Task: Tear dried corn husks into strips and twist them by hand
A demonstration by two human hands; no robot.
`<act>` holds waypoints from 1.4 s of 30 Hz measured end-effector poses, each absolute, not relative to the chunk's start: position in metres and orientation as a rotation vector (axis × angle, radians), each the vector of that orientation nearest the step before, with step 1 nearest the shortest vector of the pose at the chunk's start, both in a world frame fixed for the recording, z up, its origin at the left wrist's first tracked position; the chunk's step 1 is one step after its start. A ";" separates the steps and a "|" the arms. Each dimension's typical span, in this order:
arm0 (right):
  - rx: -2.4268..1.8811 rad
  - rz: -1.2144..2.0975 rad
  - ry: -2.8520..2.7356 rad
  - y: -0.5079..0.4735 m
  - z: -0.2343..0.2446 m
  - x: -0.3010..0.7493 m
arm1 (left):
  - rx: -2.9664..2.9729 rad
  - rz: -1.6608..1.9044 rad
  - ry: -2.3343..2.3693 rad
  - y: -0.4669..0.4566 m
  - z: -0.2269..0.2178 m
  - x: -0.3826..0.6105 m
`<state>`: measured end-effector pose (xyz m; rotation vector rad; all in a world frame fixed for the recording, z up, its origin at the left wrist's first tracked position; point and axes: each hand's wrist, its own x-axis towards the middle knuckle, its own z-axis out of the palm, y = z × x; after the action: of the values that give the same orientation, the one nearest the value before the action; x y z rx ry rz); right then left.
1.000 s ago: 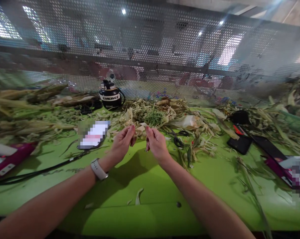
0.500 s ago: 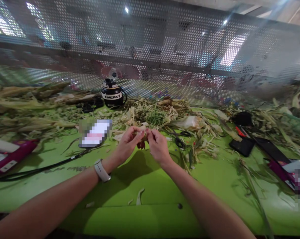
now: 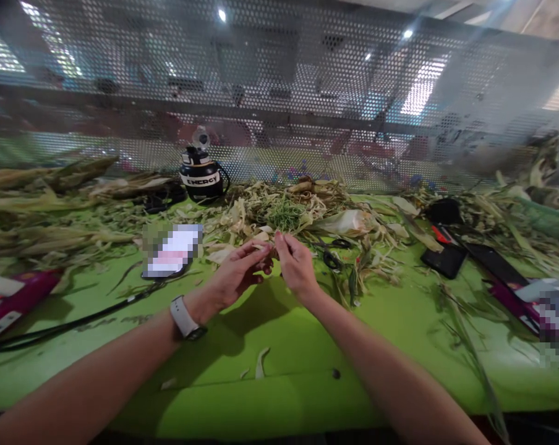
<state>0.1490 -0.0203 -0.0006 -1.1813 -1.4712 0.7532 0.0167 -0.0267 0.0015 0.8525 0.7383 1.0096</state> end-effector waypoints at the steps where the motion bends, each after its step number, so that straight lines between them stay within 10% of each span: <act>1: -1.174 0.775 -1.466 -0.019 -0.001 0.149 | 0.834 1.001 0.727 -0.026 0.002 0.016; 42: -1.052 1.360 -1.400 -0.024 -0.010 0.135 | 0.954 1.314 0.638 -0.022 -0.011 0.023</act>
<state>0.1348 -0.0239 -0.0103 -1.0516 -1.4004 1.3602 0.0228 -0.0222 -0.0112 0.9539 0.6381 1.3140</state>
